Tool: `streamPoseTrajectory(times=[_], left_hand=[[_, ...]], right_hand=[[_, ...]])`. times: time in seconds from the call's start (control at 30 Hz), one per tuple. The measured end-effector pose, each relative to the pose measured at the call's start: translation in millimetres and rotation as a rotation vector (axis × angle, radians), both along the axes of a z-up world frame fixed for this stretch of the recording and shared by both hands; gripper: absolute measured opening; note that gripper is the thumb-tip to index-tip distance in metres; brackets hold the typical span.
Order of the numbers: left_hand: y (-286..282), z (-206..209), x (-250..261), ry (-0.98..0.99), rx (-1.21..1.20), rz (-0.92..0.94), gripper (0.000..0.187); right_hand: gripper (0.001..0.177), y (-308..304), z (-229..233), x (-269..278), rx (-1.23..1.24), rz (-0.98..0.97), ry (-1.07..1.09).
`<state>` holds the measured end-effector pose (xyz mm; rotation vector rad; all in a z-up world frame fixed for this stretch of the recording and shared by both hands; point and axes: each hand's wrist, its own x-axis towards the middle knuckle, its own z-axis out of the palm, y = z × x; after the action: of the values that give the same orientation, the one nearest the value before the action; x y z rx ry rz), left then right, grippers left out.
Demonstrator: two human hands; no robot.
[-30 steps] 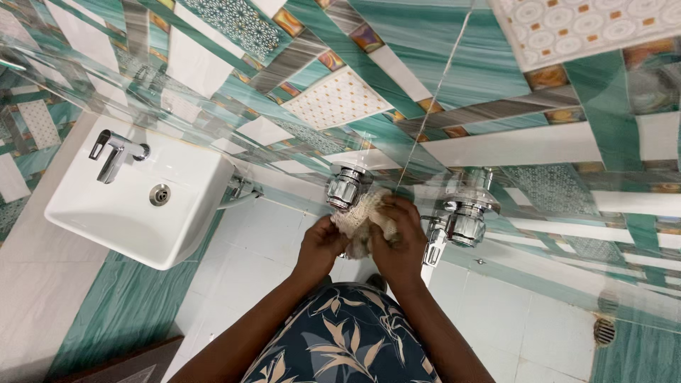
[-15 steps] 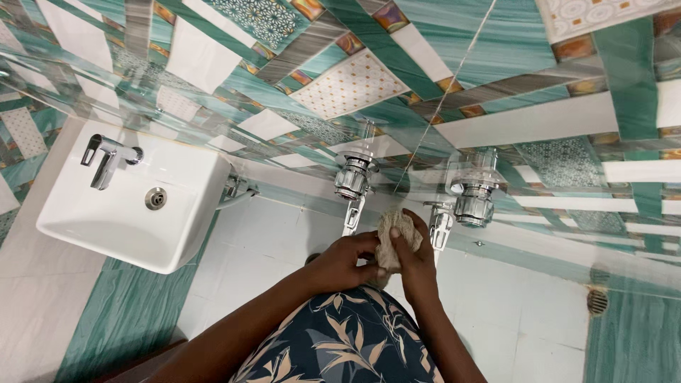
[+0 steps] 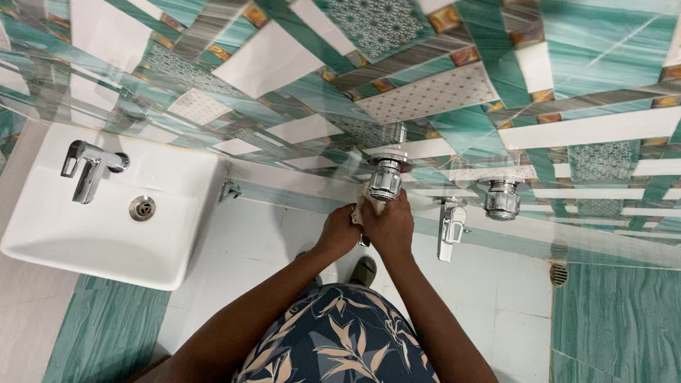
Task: The person wipes a wall-mounted faucet and the surrounding tiled wall with a cloth by hand, scrubbing the metal surface and the pipe connections.
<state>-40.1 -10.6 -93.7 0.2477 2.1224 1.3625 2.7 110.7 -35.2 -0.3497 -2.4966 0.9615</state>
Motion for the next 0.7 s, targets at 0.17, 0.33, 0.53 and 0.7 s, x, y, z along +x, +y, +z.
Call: streamPoseTrajectory(times=[0.17, 0.33, 0.53, 0.7], left_hand=[[-9, -8, -10, -0.077, 0.101, -0.054, 0.027], [-12, -26, -19, -0.154, 0.260, -0.039, 0.029], [-11, -37, -22, -0.052, 0.257, -0.085, 0.018], [-6, -41, -19, -0.143, 0.312, -0.052, 0.016]], right_hand=[[0.029, -12, 9, -1, -0.047, -0.117, -0.228], [0.035, -29, 15, 14, -0.226, -0.332, -0.319], [0.033, 0, -40, -13, -0.208, -0.289, -0.341], [0.033, 8, -62, 21, -0.712, -0.289, -0.209]])
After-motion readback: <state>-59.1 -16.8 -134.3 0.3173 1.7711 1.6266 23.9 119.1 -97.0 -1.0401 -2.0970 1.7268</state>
